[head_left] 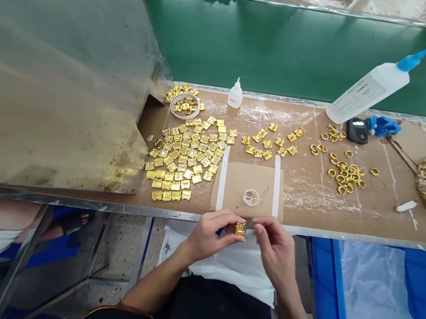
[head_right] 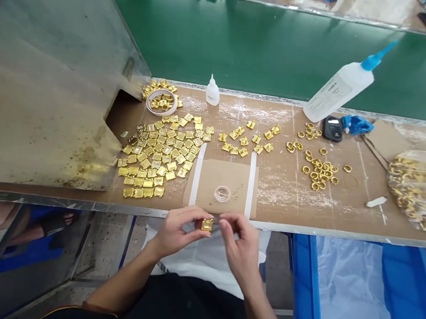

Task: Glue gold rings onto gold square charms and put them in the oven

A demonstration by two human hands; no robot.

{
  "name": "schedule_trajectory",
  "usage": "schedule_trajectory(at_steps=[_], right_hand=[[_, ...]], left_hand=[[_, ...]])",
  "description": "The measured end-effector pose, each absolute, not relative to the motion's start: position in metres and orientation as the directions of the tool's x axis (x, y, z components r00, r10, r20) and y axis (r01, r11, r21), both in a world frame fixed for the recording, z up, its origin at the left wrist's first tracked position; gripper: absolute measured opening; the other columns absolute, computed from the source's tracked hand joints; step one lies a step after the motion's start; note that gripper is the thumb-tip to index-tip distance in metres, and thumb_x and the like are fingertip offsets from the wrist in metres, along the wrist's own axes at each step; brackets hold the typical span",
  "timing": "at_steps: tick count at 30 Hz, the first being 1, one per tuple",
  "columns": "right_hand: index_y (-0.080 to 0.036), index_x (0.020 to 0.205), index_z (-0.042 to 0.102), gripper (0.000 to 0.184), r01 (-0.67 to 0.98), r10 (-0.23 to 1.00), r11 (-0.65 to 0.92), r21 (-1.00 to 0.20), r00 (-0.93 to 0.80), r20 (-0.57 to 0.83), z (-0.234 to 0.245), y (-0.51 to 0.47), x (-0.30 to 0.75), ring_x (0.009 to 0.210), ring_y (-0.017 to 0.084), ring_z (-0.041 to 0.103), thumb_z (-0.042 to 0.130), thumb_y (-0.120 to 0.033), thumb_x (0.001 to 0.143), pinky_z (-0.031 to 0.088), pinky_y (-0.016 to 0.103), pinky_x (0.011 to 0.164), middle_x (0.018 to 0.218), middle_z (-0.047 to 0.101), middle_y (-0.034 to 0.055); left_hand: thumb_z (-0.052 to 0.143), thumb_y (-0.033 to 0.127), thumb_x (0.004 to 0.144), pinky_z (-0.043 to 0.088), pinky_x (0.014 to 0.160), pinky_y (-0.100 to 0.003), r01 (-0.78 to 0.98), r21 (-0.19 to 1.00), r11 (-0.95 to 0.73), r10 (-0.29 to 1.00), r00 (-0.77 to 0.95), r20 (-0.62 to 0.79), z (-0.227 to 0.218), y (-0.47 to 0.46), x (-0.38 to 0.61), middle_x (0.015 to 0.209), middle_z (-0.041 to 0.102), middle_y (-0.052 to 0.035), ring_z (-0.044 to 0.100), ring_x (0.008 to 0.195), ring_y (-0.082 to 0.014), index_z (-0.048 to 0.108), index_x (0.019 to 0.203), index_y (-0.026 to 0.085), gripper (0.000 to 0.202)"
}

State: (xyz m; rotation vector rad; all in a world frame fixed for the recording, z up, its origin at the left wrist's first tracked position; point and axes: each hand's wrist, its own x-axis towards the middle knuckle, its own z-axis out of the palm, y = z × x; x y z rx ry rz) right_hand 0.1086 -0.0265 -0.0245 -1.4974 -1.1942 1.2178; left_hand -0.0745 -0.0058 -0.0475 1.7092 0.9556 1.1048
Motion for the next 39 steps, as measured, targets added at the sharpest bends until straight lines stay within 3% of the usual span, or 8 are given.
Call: schedule_trajectory(at_steps=[3, 11, 16, 21, 26, 32, 36, 39], right_hand=[[-0.021, 0.1, 0.073, 0.036, 0.265, 0.994, -0.067, -0.962, 0.098, -0.042, -0.031, -0.004, 0.124, 0.064, 0.017, 0.063, 0.075, -0.055, 0.089, 0.054, 0.03, 0.059, 0.074, 0.071, 0.003], [-0.021, 0.104, 0.071, 0.03, 0.244, 0.996, -0.044, -0.969, 0.087, -0.023, -0.042, 0.026, 0.126, 0.063, 0.015, 0.063, 0.076, -0.047, 0.09, 0.053, 0.028, 0.058, 0.076, 0.07, 0.0012], [-0.024, 0.092, 0.08, 0.016, 0.384, 0.984, 0.174, -0.907, -0.042, 0.171, -0.038, 0.035, 0.127, 0.064, 0.014, 0.058, 0.07, -0.035, 0.097, 0.048, 0.028, 0.057, 0.078, 0.064, 0.0015], [-0.029, 0.09, 0.083, 0.015, 0.412, 0.948, 0.305, -0.858, -0.046, 0.315, -0.041, 0.035, 0.127, 0.075, 0.017, 0.064, 0.07, -0.025, 0.097, 0.054, 0.03, 0.065, 0.083, 0.065, 0.0024], [-0.029, 0.091, 0.084, 0.015, 0.434, 0.948, 0.308, -0.847, -0.065, 0.311, -0.044, 0.032, 0.122, 0.081, 0.019, 0.068, 0.07, -0.027, 0.097, 0.058, 0.033, 0.07, 0.089, 0.07, 0.0044], [-0.027, 0.084, 0.083, 0.013, 0.329, 0.94, 0.264, -0.907, 0.122, 0.318, -0.05, 0.026, 0.12, 0.078, 0.022, 0.074, 0.073, -0.028, 0.093, 0.062, 0.036, 0.07, 0.085, 0.079, 0.0042], [-0.026, 0.082, 0.082, 0.013, 0.219, 0.942, 0.187, -0.957, 0.237, 0.239, -0.053, 0.022, 0.117, 0.076, 0.023, 0.078, 0.075, -0.031, 0.091, 0.064, 0.036, 0.07, 0.081, 0.083, 0.0035], [-0.024, 0.081, 0.082, 0.012, 0.131, 0.939, 0.114, -0.985, 0.309, 0.149, -0.054, 0.022, 0.115, 0.065, 0.019, 0.075, 0.077, -0.033, 0.089, 0.061, 0.031, 0.059, 0.078, 0.083, 0.0028]], left_hand=[[0.076, 0.049, 0.091, 0.058, 0.062, -0.026, 0.174, 0.945, -0.277, 0.934, 0.282, 0.221, -0.055, -0.001, -0.077, 0.075, 0.075, -0.0051, 0.067, 0.062, -0.015, 0.078, 0.102, 0.017, 0.034], [0.078, 0.049, 0.089, 0.056, 0.057, -0.023, 0.169, 0.974, -0.152, 0.957, 0.272, 0.102, -0.061, 0.002, -0.081, 0.068, 0.07, -0.0019, 0.064, 0.059, -0.013, 0.078, 0.103, 0.016, 0.035], [0.077, 0.042, 0.091, 0.053, 0.057, -0.022, 0.172, 0.978, -0.118, 0.973, 0.216, 0.079, -0.059, 0.001, -0.079, 0.073, 0.072, -0.003, 0.063, 0.061, -0.0124, 0.077, 0.105, 0.016, 0.029], [0.075, 0.036, 0.092, 0.052, 0.057, -0.023, 0.186, 0.976, -0.114, 0.985, 0.145, 0.088, -0.059, -0.001, -0.076, 0.077, 0.072, -0.0047, 0.062, 0.063, -0.0132, 0.077, 0.108, 0.016, 0.026], [0.075, 0.03, 0.091, 0.054, 0.062, -0.024, 0.177, 0.974, -0.141, 0.986, 0.118, 0.121, -0.06, -0.001, -0.075, 0.082, 0.075, -0.0056, 0.063, 0.066, -0.014, 0.076, 0.112, 0.016, 0.025], [0.081, 0.031, 0.085, 0.054, 0.058, -0.021, 0.136, 0.986, -0.095, 0.991, 0.108, 0.08, -0.058, 0.0, -0.074, 0.074, 0.073, -0.0032, 0.065, 0.062, -0.013, 0.079, 0.102, 0.015, 0.024], [0.083, 0.029, 0.083, 0.055, 0.057, -0.02, 0.121, 0.991, -0.056, 0.989, 0.146, 0.038, -0.056, 0.002, -0.076, 0.075, 0.075, -0.0028, 0.066, 0.061, -0.0127, 0.08, 0.101, 0.016, 0.023], [0.083, 0.028, 0.082, 0.056, 0.059, -0.02, 0.105, 0.994, -0.017, 0.988, 0.155, 0.0, -0.055, 0.003, -0.076, 0.077, 0.077, -0.0037, 0.068, 0.064, -0.0133, 0.08, 0.102, 0.015, 0.024]])
